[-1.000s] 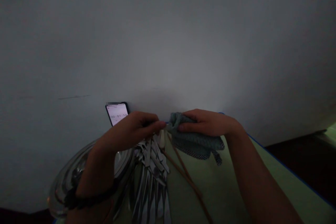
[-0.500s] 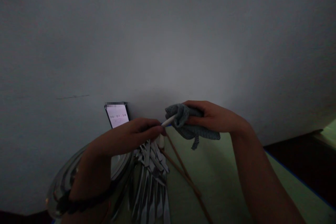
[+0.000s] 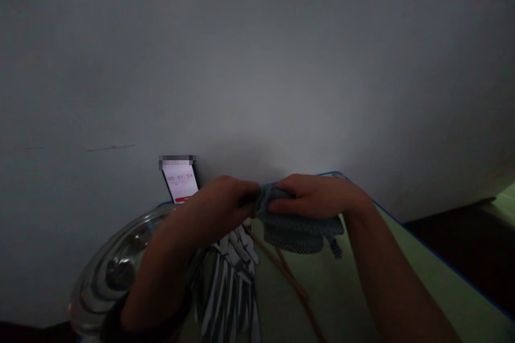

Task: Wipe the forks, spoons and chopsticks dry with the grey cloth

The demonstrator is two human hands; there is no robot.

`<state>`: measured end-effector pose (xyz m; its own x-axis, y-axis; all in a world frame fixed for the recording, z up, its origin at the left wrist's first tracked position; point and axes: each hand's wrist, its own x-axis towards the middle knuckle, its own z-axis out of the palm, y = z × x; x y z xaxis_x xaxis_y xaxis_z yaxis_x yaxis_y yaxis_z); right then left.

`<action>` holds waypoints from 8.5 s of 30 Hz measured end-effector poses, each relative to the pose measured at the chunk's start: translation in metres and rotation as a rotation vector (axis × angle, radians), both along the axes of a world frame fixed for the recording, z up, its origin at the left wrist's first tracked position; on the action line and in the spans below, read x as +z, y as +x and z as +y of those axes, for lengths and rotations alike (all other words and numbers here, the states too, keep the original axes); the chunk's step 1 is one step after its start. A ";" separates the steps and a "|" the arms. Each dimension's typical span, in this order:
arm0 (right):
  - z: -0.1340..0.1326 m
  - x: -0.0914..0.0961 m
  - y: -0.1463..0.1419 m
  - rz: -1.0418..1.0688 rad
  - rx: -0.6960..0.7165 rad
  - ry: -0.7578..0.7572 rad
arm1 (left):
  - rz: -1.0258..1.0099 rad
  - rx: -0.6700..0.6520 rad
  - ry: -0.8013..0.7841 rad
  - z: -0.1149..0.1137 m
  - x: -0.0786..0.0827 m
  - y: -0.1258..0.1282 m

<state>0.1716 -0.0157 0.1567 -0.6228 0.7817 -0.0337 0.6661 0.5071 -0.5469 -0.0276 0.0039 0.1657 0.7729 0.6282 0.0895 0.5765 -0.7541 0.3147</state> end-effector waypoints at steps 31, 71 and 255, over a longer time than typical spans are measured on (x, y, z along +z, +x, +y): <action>-0.005 0.005 0.002 0.102 0.073 -0.138 | 0.004 -0.021 -0.106 -0.009 0.007 0.006; -0.009 0.006 0.018 0.173 -0.062 -0.184 | -0.022 0.067 -0.179 0.006 0.002 -0.026; -0.011 0.008 -0.007 0.063 -0.062 -0.004 | -0.136 -0.045 -0.633 -0.003 0.010 -0.008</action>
<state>0.1646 -0.0264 0.1645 -0.5742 0.8187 0.0009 0.6606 0.4640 -0.5902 -0.0358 0.0004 0.1755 0.8078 0.5586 -0.1881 0.4718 -0.4215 0.7744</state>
